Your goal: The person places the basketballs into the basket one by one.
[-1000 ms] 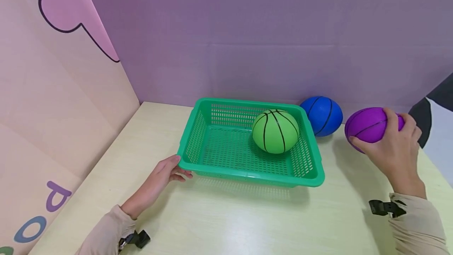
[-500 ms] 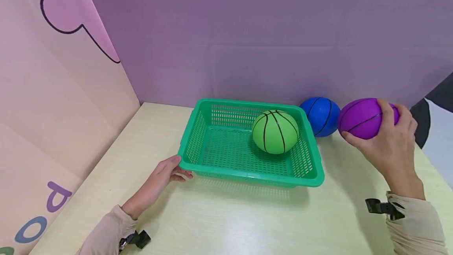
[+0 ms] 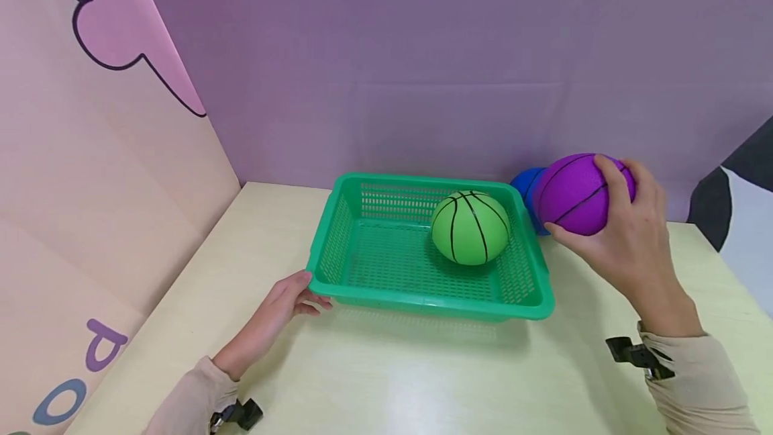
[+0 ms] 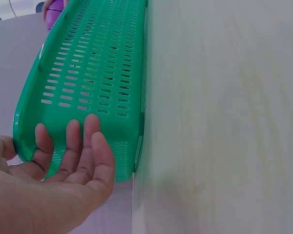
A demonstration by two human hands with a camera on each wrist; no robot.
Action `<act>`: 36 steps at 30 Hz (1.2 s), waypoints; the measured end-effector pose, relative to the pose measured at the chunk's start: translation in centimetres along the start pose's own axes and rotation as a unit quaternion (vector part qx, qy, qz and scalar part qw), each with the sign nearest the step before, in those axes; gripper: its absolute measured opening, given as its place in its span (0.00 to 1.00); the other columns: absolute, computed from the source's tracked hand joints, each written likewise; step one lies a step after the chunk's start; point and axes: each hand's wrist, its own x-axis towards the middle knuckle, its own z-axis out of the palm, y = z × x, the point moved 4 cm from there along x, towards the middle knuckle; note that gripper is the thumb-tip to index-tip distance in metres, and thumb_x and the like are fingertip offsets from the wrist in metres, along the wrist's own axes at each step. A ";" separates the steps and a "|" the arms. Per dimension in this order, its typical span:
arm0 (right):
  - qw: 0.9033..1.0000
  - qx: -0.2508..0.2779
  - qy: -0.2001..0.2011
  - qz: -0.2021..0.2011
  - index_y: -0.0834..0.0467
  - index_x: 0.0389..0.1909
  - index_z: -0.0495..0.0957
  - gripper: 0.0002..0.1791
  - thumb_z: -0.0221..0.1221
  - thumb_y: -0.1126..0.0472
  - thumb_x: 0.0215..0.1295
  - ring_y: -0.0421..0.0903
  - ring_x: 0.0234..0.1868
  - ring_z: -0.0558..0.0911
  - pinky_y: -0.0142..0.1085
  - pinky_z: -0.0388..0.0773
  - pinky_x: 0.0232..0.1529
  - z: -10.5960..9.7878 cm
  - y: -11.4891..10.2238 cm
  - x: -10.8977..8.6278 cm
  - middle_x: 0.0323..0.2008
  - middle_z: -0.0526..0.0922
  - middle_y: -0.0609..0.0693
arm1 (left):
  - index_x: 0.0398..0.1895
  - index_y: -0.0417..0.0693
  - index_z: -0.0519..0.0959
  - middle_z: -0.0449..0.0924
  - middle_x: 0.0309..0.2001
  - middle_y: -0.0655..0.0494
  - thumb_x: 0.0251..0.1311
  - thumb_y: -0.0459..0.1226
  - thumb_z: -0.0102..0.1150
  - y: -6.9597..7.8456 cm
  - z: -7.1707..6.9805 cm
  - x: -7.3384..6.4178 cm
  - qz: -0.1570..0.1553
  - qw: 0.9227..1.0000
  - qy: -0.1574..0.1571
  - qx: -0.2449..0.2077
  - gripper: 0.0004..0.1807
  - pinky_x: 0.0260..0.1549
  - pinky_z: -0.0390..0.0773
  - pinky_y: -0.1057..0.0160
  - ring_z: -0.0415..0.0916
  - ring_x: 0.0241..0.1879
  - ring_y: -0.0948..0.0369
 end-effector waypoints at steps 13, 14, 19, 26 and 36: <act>0.998 0.023 0.007 -0.064 0.53 0.72 0.64 0.59 0.78 0.53 0.30 0.65 0.67 0.62 0.70 0.73 0.47 -2.1 -4.7 2.3 0.70 0.61 0.64 | 0.60 0.32 0.71 0.79 0.48 0.32 0.81 0.51 0.28 0.3 0.2 0.1 0.007 1.000 -0.003 0.003 0.32 0.50 0.80 0.57 0.79 0.49 0.47; 0.997 0.024 0.007 -0.068 0.53 0.72 0.64 0.59 0.78 0.53 0.30 0.65 0.67 0.63 0.70 0.72 0.48 -2.2 -4.9 2.5 0.70 0.61 0.64 | 0.60 0.32 0.71 0.79 0.48 0.32 0.81 0.51 0.28 0.2 0.2 0.1 0.007 1.000 -0.002 0.004 0.31 0.50 0.80 0.57 0.80 0.49 0.47; 0.997 0.024 -0.004 -0.074 0.52 0.72 0.64 0.60 0.79 0.54 0.30 0.64 0.68 0.62 0.70 0.72 0.48 -2.4 -6.0 3.0 0.70 0.60 0.63 | 0.59 0.32 0.72 0.80 0.47 0.32 0.81 0.51 0.28 0.2 0.2 0.1 0.003 1.000 0.001 0.004 0.31 0.50 0.80 0.57 0.80 0.49 0.47; 0.995 0.024 -0.012 -0.099 0.53 0.72 0.64 0.60 0.79 0.52 0.30 0.64 0.68 0.63 0.69 0.74 0.48 -2.8 -7.9 3.7 0.70 0.61 0.63 | 0.58 0.32 0.72 0.80 0.47 0.33 0.81 0.51 0.28 0.1 0.1 0.1 0.003 1.000 0.002 0.002 0.31 0.51 0.80 0.55 0.80 0.49 0.48; 0.990 0.033 0.008 -0.140 0.55 0.70 0.66 0.57 0.76 0.50 0.30 0.64 0.68 0.64 0.68 0.73 0.53 -3.8 -10.7 5.3 0.70 0.62 0.63 | 0.56 0.35 0.73 0.80 0.48 0.32 0.80 0.51 0.30 0.0 0.2 0.0 -0.001 1.000 0.002 0.000 0.30 0.52 0.80 0.54 0.80 0.49 0.50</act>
